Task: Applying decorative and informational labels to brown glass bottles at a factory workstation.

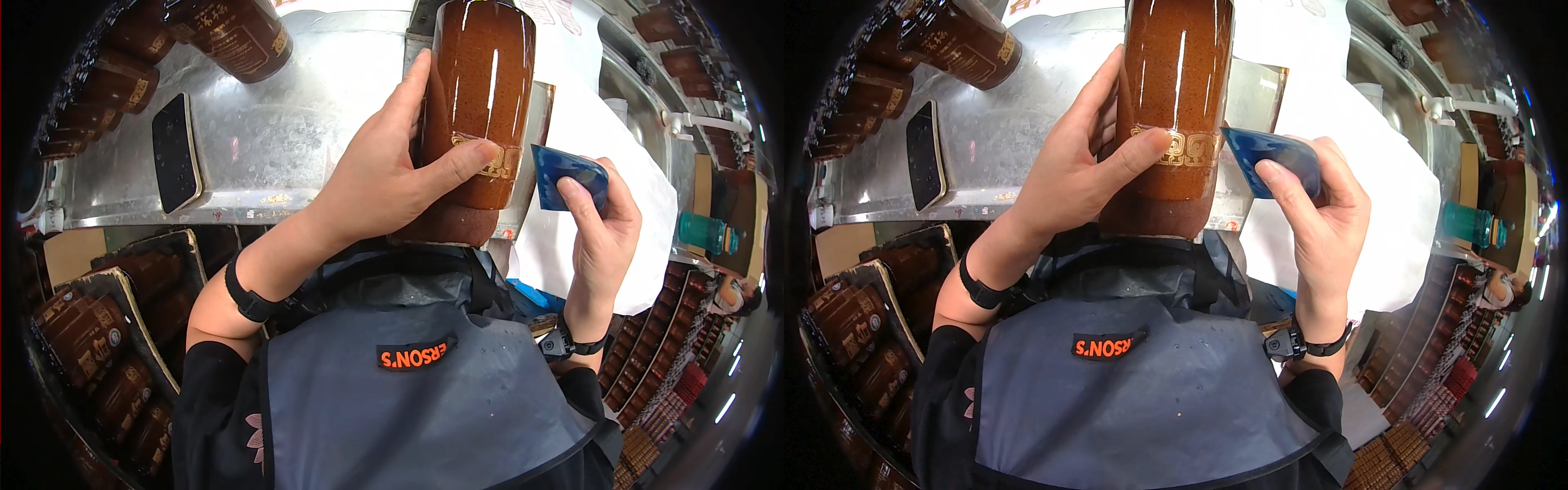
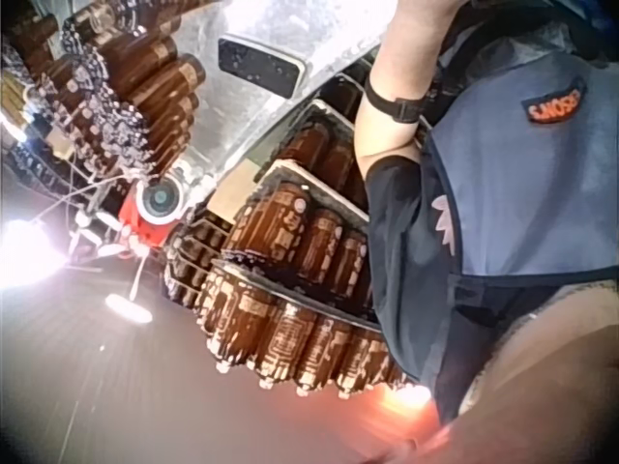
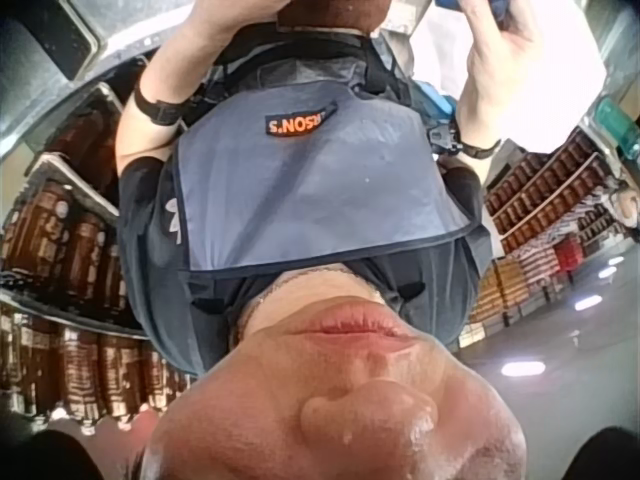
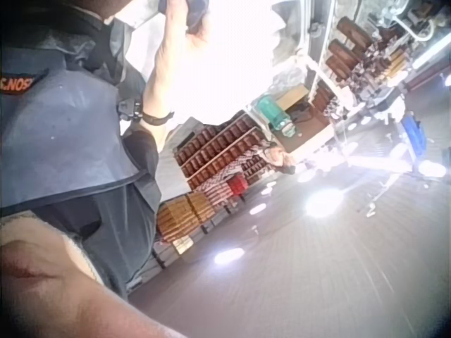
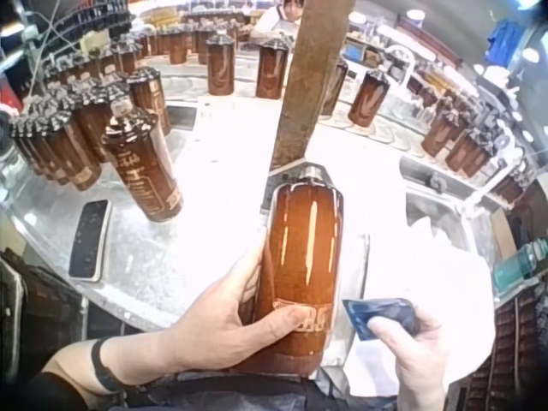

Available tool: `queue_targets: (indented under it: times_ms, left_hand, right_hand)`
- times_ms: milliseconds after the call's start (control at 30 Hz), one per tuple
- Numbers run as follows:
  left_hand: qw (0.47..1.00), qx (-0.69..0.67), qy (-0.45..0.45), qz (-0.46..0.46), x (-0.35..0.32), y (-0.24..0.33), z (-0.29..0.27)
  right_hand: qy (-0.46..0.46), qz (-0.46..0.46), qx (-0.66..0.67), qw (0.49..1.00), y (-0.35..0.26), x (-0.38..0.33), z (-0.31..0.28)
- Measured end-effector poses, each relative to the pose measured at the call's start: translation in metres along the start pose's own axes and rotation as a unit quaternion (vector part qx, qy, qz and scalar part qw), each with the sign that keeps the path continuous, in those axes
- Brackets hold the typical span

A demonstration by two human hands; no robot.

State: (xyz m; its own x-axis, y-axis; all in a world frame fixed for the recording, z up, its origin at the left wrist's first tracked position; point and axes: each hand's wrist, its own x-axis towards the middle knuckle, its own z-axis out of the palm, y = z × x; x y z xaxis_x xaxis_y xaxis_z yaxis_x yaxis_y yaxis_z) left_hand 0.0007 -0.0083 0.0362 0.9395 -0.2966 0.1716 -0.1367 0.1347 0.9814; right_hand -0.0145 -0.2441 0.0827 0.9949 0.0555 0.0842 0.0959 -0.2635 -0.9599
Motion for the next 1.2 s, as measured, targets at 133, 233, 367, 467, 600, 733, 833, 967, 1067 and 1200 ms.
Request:
queue_targets:
  times_ms: [133,233,367,467,600,733,833,967,1067,1200]
  left_hand:
    - [1.0,0.002,0.002,0.021,0.001,-0.006,-0.001]
    - [1.0,-0.017,0.002,0.005,0.001,-0.003,0.0]
    - [1.0,-0.009,-0.002,0.002,0.0,-0.006,0.0]
    - [0.998,0.029,0.046,0.037,-0.004,-0.015,-0.002]
    - [0.998,-0.052,0.036,0.027,-0.005,-0.008,0.001]
    - [0.998,-0.057,0.023,0.032,-0.004,-0.012,-0.002]
    - [0.999,-0.039,-0.006,0.002,-0.007,-0.008,-0.006]
    - [0.997,-0.078,0.03,-0.002,-0.006,-0.009,-0.007]
    - [0.989,0.143,-0.034,0.025,-0.01,-0.009,-0.014]
    - [0.954,0.28,0.033,0.099,-0.009,-0.006,-0.007]
  right_hand:
    - [-0.016,0.02,0.025,0.999,-0.005,0.001,0.003]
    - [-0.058,0.014,-0.004,0.998,-0.016,0.006,0.008]
    - [-0.01,-0.012,-0.076,0.997,-0.007,0.029,0.002]
    - [-0.045,-0.13,-0.156,0.978,-0.017,0.03,0.0]
    - [-0.072,-0.128,-0.183,0.972,-0.013,0.032,-0.006]
    - [-0.021,-0.077,-0.09,0.993,-0.016,0.029,-0.008]
    - [-0.044,-0.081,-0.084,0.992,-0.02,0.024,-0.002]
    - [-0.01,-0.157,-0.163,0.974,-0.024,0.017,0.01]
    - [-0.113,-0.3,-0.343,0.883,-0.034,0.006,0.01]
    - [-0.307,-0.338,-0.303,0.837,-0.05,0.007,0.018]
